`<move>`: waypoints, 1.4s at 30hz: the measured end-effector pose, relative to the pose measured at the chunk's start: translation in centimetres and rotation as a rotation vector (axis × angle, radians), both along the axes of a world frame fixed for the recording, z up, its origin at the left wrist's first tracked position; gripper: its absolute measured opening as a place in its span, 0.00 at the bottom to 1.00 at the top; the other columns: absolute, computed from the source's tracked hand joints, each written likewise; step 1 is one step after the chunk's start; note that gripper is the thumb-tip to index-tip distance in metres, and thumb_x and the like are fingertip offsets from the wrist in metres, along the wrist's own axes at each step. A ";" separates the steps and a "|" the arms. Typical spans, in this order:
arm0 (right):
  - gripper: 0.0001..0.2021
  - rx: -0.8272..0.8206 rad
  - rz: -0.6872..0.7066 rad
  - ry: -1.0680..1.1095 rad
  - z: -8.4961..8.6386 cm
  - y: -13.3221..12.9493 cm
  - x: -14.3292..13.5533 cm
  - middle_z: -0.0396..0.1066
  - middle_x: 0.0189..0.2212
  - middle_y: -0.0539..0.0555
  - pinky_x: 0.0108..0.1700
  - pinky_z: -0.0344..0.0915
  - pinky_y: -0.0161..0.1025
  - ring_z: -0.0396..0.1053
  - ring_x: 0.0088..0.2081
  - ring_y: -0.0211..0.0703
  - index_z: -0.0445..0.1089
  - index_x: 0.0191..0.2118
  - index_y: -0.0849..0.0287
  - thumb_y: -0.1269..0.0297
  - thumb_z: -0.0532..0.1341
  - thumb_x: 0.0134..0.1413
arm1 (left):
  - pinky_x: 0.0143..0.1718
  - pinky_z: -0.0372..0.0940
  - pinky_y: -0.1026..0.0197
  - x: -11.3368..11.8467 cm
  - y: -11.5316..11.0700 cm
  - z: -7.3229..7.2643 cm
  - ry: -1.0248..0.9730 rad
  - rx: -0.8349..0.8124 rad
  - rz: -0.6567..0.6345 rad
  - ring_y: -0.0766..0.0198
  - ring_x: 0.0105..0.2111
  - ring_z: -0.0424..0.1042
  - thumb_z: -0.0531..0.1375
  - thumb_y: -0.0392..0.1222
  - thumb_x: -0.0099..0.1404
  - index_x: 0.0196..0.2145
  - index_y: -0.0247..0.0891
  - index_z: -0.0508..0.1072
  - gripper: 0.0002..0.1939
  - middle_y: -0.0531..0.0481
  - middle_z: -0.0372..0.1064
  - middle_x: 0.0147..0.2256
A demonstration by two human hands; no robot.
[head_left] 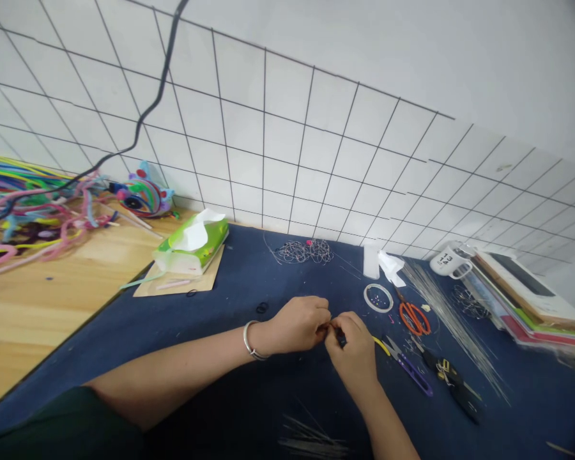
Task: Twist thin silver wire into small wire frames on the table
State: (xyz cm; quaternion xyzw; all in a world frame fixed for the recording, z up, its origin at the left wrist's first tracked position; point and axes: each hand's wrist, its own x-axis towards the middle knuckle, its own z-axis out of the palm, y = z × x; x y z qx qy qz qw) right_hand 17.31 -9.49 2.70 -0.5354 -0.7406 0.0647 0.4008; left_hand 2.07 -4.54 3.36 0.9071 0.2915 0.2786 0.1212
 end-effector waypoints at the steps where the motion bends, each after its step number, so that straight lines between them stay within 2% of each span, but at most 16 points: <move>1: 0.05 -0.007 -0.015 0.012 0.0 0.0 0.0 0.62 0.25 0.52 0.33 0.60 0.38 0.61 0.30 0.40 0.63 0.25 0.58 0.75 0.54 0.45 | 0.25 0.53 0.66 0.0 0.0 0.1 -0.008 -0.010 -0.014 0.68 0.26 0.61 0.54 0.32 0.54 0.21 0.35 0.65 0.06 0.50 0.62 0.25; 7: 0.06 -0.103 -0.003 0.225 1.1 0.1 0.6 0.60 0.23 0.48 0.30 0.58 0.35 0.59 0.27 0.37 0.60 0.22 0.59 0.76 0.54 0.44 | 0.33 0.59 0.68 -0.2 0.6 1.2 -0.210 -0.210 -0.177 0.68 0.32 0.65 0.53 0.31 0.58 0.30 0.34 0.71 0.07 0.49 0.66 0.30; 12: 0.06 -0.171 0.010 0.329 1.3 0.0 1.0 0.60 0.23 0.48 0.30 0.57 0.33 0.58 0.26 0.35 0.61 0.23 0.59 0.75 0.54 0.45 | 0.35 0.62 0.67 -0.5 1.2 1.4 -0.298 -0.348 -0.279 0.68 0.33 0.67 0.55 0.34 0.61 0.31 0.34 0.72 0.06 0.48 0.68 0.30; 16: 0.05 -0.199 0.033 0.383 1.3 0.0 1.1 0.61 0.25 0.49 0.31 0.58 0.34 0.59 0.27 0.36 0.61 0.24 0.59 0.73 0.53 0.48 | 0.34 0.63 0.67 -0.5 1.3 1.2 -0.306 -0.385 -0.263 0.68 0.31 0.68 0.55 0.35 0.61 0.31 0.34 0.72 0.07 0.48 0.69 0.29; 19: 0.01 -0.209 0.090 0.400 1.3 -0.1 0.9 0.64 0.31 0.51 0.35 0.60 0.35 0.61 0.32 0.37 0.62 0.28 0.59 0.71 0.55 0.48 | 0.33 0.63 0.67 -0.6 1.2 1.2 -0.305 -0.357 -0.237 0.68 0.31 0.68 0.55 0.35 0.60 0.31 0.34 0.73 0.06 0.48 0.70 0.29; 21: 0.06 -0.235 0.116 0.384 1.2 -0.1 0.7 0.65 0.34 0.52 0.38 0.60 0.36 0.62 0.34 0.39 0.63 0.33 0.59 0.70 0.58 0.46 | 0.34 0.63 0.67 -0.6 1.1 1.2 -0.317 -0.346 -0.215 0.68 0.31 0.69 0.56 0.36 0.60 0.31 0.34 0.73 0.06 0.48 0.71 0.30; 23: 0.09 -0.268 0.112 0.351 1.0 -0.1 0.6 0.65 0.32 0.51 0.38 0.60 0.36 0.63 0.34 0.39 0.62 0.36 0.58 0.69 0.59 0.46 | 0.34 0.63 0.67 -0.7 1.1 1.3 -0.329 -0.357 -0.198 0.67 0.32 0.69 0.56 0.37 0.60 0.31 0.34 0.74 0.06 0.48 0.71 0.30; 29: 0.03 -0.330 0.089 0.311 0.5 0.2 0.8 0.64 0.27 0.48 0.33 0.58 0.33 0.62 0.29 0.37 0.62 0.33 0.57 0.65 0.56 0.52 | 0.31 0.64 0.68 -0.6 1.0 1.1 -0.446 -0.490 -0.170 0.68 0.30 0.69 0.55 0.40 0.61 0.32 0.33 0.72 0.09 0.48 0.71 0.30; 35: 0.01 -0.317 0.015 0.278 0.5 0.4 1.0 0.63 0.25 0.46 0.31 0.56 0.32 0.61 0.28 0.35 0.62 0.31 0.57 0.67 0.56 0.51 | 0.33 0.62 0.66 -0.4 1.1 1.0 -0.482 -0.367 -0.072 0.69 0.31 0.66 0.55 0.37 0.61 0.29 0.33 0.69 0.06 0.49 0.67 0.29; 40: 0.03 -0.291 -0.068 0.252 0.9 0.3 1.0 0.62 0.24 0.46 0.30 0.56 0.32 0.61 0.26 0.35 0.62 0.29 0.57 0.67 0.55 0.52 | 0.35 0.61 0.65 -1.8 1.0 3.3 -0.514 -0.192 0.005 0.68 0.32 0.65 0.54 0.36 0.62 0.29 0.35 0.66 0.04 0.50 0.65 0.30; 42: 0.03 -0.261 -0.068 0.244 0.9 0.2 1.0 0.62 0.24 0.46 0.30 0.56 0.32 0.61 0.27 0.35 0.62 0.29 0.57 0.66 0.55 0.52 | 0.36 0.61 0.64 -2.2 0.8 4.2 -0.576 -0.192 0.013 0.68 0.33 0.66 0.54 0.36 0.62 0.29 0.35 0.66 0.04 0.49 0.66 0.31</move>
